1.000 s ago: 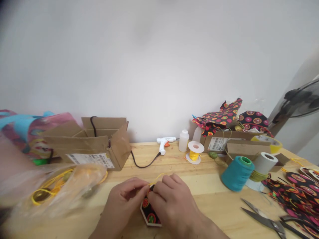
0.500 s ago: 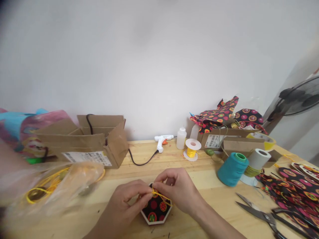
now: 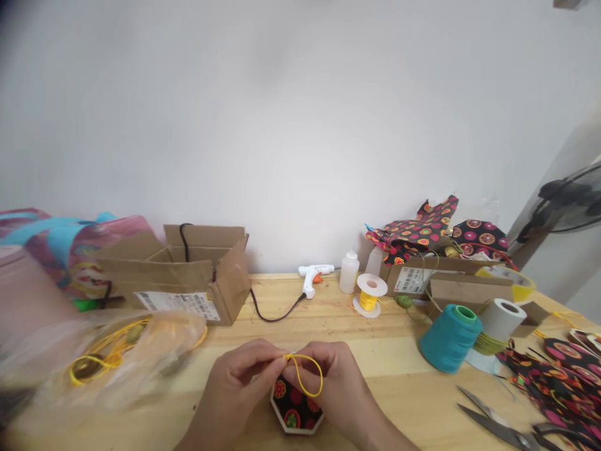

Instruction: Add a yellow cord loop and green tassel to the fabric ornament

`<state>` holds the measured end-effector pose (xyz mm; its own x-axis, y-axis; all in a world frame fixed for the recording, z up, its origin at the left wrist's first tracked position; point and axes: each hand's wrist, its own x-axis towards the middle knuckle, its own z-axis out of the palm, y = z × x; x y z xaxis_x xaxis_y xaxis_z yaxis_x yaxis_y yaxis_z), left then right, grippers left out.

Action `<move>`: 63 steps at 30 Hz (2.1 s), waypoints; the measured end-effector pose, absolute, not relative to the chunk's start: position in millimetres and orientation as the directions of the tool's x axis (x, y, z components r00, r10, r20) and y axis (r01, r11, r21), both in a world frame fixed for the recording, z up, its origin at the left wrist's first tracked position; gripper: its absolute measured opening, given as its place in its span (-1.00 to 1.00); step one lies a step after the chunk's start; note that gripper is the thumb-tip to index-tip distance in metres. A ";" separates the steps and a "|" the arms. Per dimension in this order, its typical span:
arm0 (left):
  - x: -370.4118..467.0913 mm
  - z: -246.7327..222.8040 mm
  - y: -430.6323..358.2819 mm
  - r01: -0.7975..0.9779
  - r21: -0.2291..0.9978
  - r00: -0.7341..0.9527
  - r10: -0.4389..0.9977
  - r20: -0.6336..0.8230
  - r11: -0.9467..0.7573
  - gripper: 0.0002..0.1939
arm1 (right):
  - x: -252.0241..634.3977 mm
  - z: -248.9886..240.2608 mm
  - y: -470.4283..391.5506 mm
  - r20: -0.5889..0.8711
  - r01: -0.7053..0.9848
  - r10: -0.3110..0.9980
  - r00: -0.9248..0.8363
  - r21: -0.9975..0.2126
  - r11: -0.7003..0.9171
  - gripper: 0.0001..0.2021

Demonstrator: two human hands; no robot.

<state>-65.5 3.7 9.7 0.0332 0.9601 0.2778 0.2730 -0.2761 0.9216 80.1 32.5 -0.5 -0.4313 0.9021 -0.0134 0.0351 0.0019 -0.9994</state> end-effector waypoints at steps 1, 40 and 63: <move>-64.8 9.1 4.1 0.224 0.945 0.018 0.971 0.240 -0.237 -0.86 | 80.0 0.1 32.3 0.002 0.072 0.905 -0.426 -0.997 0.036 -0.76; -57.5 -6.6 10.8 -0.338 0.913 0.206 0.964 -0.166 0.230 -0.86 | 99.6 13.3 36.9 0.741 0.412 0.331 -0.585 -0.081 0.908 -0.88; -62.3 4.3 9.3 -0.055 0.997 0.099 0.994 -0.050 0.055 -0.86 | 86.8 12.5 35.1 0.063 0.095 0.932 -0.357 -0.990 0.104 -0.88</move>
